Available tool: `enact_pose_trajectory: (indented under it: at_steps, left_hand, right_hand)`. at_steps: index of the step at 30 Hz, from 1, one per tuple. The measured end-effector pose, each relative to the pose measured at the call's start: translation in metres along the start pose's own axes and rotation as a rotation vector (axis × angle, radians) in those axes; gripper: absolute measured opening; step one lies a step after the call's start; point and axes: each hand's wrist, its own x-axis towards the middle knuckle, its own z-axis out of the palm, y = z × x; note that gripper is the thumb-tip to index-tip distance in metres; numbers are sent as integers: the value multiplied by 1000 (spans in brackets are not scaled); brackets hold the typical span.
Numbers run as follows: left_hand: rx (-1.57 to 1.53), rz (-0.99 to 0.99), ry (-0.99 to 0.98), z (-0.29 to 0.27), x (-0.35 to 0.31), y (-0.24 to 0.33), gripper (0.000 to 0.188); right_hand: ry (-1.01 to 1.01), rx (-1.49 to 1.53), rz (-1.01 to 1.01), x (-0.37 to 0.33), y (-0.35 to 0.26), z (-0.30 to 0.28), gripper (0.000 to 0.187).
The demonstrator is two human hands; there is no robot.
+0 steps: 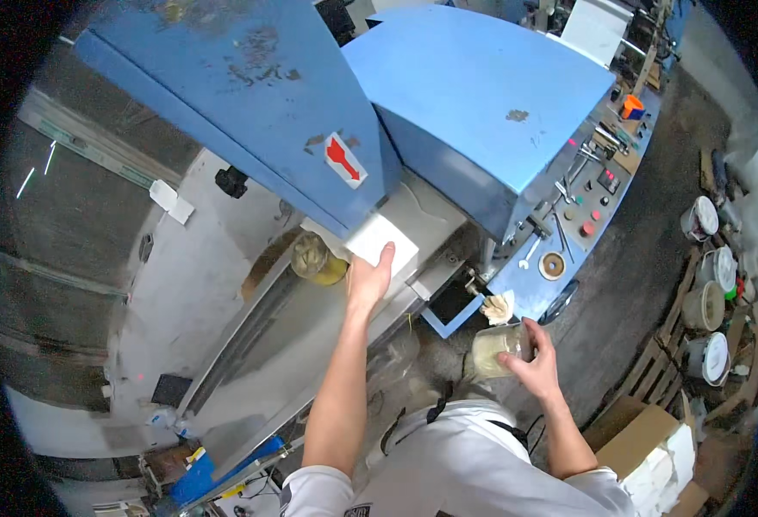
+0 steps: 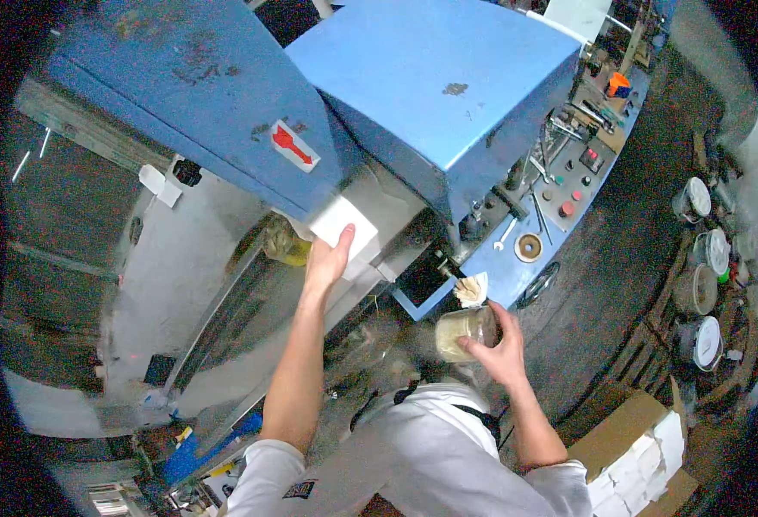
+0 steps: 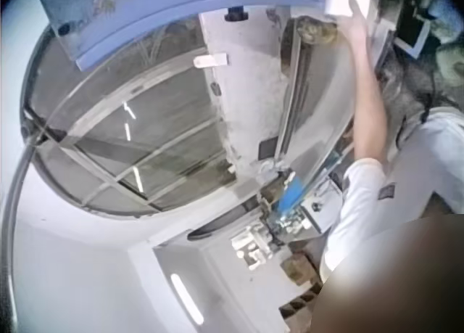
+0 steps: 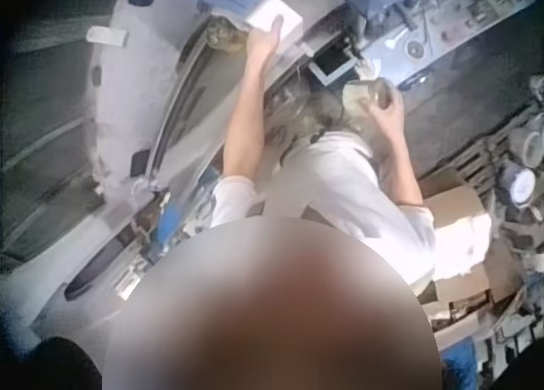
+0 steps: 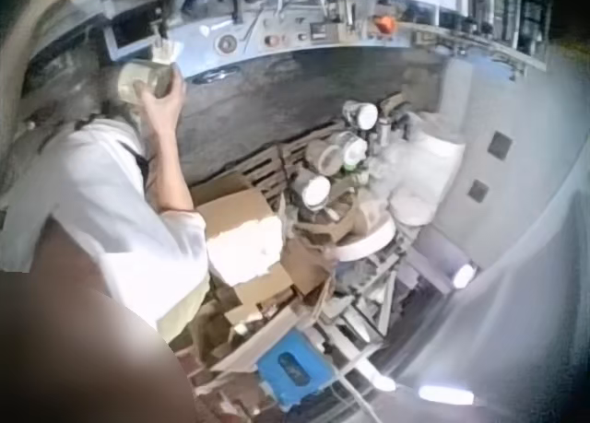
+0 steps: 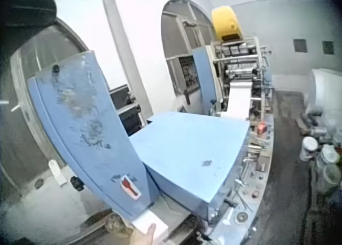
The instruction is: Inspecting and packing white paper filters from a machine conveyor.
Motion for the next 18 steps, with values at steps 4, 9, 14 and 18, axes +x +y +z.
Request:
enact_pose_trajectory:
  at_steps: [4, 9, 14, 18]
  left_hand:
    - [49, -48, 15, 1, 3, -4, 57]
    - [65, -107, 34, 2, 2, 11, 56]
    - [216, -299, -8, -4, 7, 25, 59]
    - [221, -297, 28, -8, 6, 27, 58]
  right_hand:
    - [18, -119, -61, -1, 11, 0, 83]
    - [-54, -129, -66, 1, 6, 11, 84]
    - [-104, -164, -117, 4, -9, 23, 85]
    - [-151, -189, -113, 5, -19, 33, 86]
